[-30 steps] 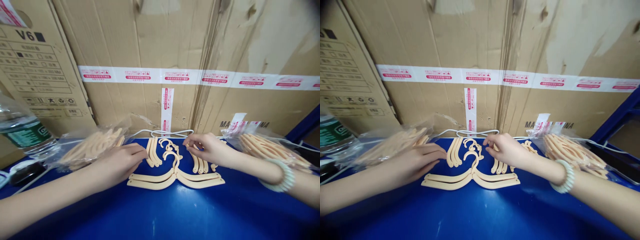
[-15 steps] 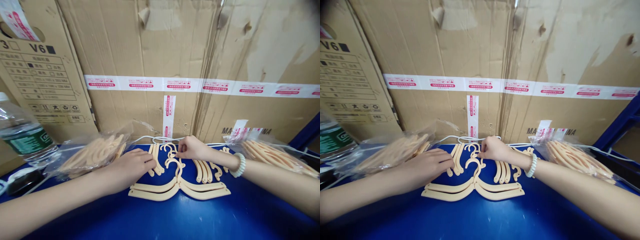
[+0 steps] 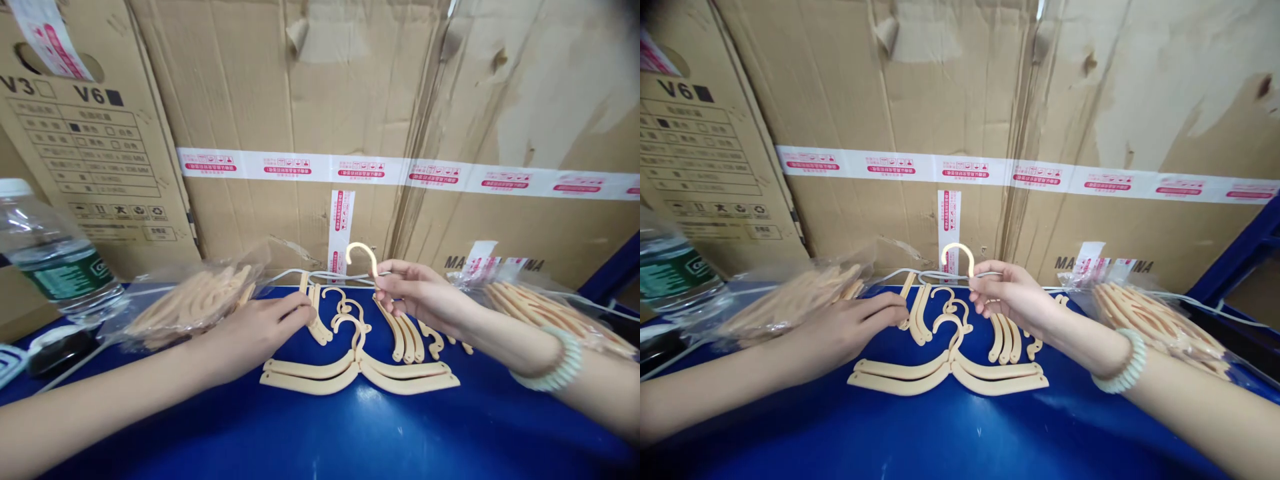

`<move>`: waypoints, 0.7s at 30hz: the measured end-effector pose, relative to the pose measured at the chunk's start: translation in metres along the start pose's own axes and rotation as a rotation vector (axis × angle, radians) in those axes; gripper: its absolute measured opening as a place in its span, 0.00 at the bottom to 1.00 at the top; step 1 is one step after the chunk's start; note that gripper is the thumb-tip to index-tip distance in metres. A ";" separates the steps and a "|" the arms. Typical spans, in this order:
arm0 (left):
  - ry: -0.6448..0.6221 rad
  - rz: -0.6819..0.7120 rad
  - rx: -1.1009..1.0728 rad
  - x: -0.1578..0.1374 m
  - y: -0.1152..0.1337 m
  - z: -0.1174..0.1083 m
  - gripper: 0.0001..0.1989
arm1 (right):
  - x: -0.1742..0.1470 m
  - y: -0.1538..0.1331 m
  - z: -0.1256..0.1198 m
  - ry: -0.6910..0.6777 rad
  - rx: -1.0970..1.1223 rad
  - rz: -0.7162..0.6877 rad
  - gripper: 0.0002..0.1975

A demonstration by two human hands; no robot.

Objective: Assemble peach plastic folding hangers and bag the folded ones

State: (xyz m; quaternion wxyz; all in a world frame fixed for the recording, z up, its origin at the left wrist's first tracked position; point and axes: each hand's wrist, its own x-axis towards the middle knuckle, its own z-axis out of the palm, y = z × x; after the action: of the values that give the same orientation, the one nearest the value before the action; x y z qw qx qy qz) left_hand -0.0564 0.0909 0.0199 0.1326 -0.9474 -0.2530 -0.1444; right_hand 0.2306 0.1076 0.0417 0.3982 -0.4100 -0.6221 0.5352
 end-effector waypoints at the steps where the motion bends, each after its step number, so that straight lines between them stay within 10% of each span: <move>1: 0.039 -0.004 -0.055 -0.002 0.004 -0.001 0.25 | -0.009 0.002 0.003 0.000 0.052 0.010 0.20; 9: 0.213 -0.037 -0.715 -0.002 0.045 -0.005 0.16 | -0.070 0.042 0.043 -0.039 0.392 0.128 0.15; 16: 0.266 -0.367 -1.184 -0.001 0.058 0.001 0.08 | -0.085 0.041 0.058 -0.065 0.429 0.182 0.13; 21: 0.322 -0.506 -1.519 -0.002 0.064 0.012 0.21 | -0.086 0.043 0.060 -0.057 0.446 0.187 0.12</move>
State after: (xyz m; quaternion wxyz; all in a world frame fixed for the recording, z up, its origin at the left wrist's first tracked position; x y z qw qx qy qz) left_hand -0.0222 0.0403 -0.0035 -0.5479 -0.6606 -0.2704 -0.4363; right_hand 0.2083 0.0107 -0.0121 0.4099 -0.3525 -0.4587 0.7052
